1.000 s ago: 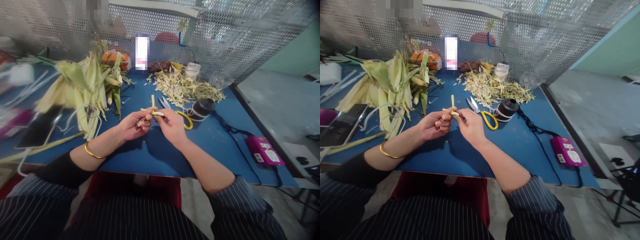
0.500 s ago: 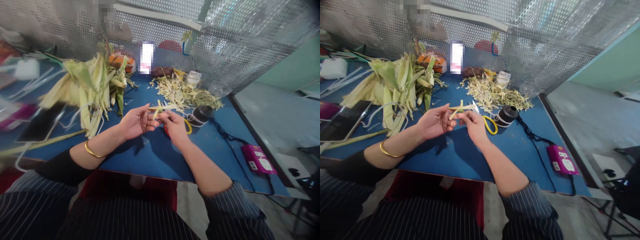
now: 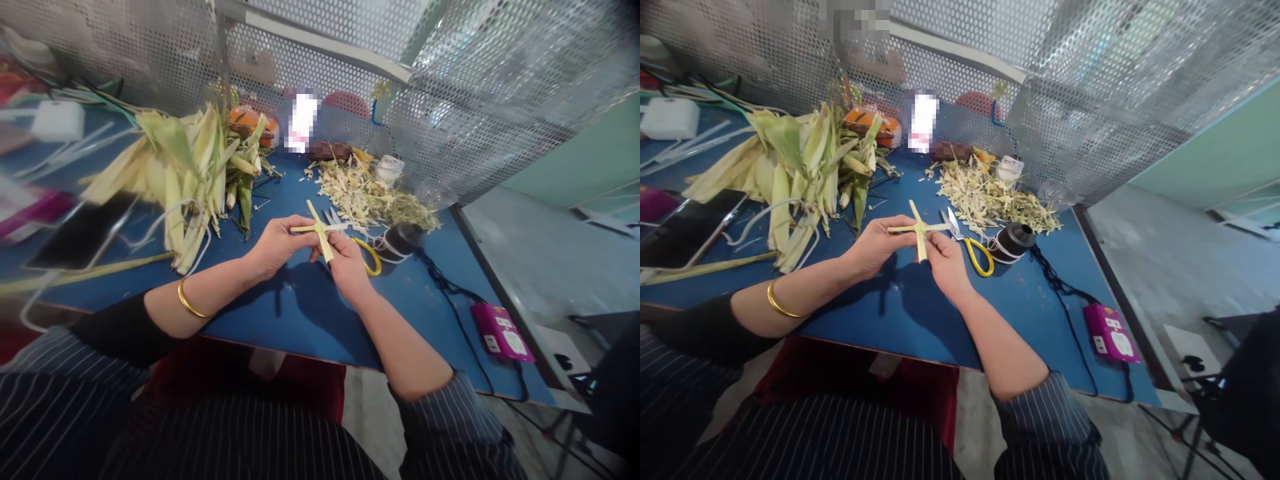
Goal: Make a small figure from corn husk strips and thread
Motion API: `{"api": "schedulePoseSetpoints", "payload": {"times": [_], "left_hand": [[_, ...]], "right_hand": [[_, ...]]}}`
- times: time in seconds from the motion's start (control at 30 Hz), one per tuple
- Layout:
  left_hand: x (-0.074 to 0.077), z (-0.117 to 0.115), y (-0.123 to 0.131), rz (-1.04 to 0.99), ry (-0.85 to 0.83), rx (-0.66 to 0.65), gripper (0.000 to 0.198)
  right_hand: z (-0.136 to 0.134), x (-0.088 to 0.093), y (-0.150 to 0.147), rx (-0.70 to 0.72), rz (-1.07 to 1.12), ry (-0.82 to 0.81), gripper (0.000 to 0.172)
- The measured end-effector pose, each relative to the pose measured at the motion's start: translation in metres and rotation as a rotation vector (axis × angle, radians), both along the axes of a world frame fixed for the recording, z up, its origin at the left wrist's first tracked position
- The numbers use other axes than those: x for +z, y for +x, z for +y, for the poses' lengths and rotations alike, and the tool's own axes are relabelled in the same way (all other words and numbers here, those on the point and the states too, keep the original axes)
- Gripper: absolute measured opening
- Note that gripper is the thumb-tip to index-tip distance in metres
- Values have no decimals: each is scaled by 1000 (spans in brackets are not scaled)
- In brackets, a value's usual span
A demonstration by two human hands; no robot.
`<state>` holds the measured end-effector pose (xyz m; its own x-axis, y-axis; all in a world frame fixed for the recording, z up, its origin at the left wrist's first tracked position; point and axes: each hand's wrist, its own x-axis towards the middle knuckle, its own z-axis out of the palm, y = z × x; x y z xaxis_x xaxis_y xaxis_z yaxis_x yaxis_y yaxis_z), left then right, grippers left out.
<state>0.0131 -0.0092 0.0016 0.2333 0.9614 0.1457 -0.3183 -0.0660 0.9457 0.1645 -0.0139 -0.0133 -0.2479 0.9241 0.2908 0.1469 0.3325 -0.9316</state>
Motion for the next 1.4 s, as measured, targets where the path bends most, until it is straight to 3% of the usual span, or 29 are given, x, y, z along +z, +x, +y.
{"api": "schedulePoseSetpoints", "payload": {"times": [0.13, 0.4, 0.7, 0.8, 0.9, 1.07, 1.27, 1.33, 1.4], "left_hand": [[0, -3, 2, -53, -31, 57, 6], [1, -4, 1, -140, -135, 51, 7], [-7, 5, -2, -266, -368, -131, 11], [-8, 8, -6, -267, -351, -302, 11], [-9, 9, -7, -251, -294, -361, 12], [-7, 7, -3, -192, -191, -184, 8], [3, 7, -4, -15, -25, -17, 5], [5, 7, -4, 34, -12, -35, 6], [7, 6, -3, 48, 10, -69, 8]], "right_hand": [[-1, -1, -2, 15, 1, -22, 20], [-8, -2, -11, -4, 65, -121, 18], [-10, -2, -14, 12, 188, -226, 16], [-9, -4, -13, 7, 266, -295, 17], [-7, -6, -12, 3, 285, -304, 17], [-3, -9, -9, -42, 178, -210, 15], [4, 1, 7, -431, 149, 7, 18], [3, 8, 11, -430, 107, 48, 19], [2, 12, 12, -342, 46, 37, 19]]}}
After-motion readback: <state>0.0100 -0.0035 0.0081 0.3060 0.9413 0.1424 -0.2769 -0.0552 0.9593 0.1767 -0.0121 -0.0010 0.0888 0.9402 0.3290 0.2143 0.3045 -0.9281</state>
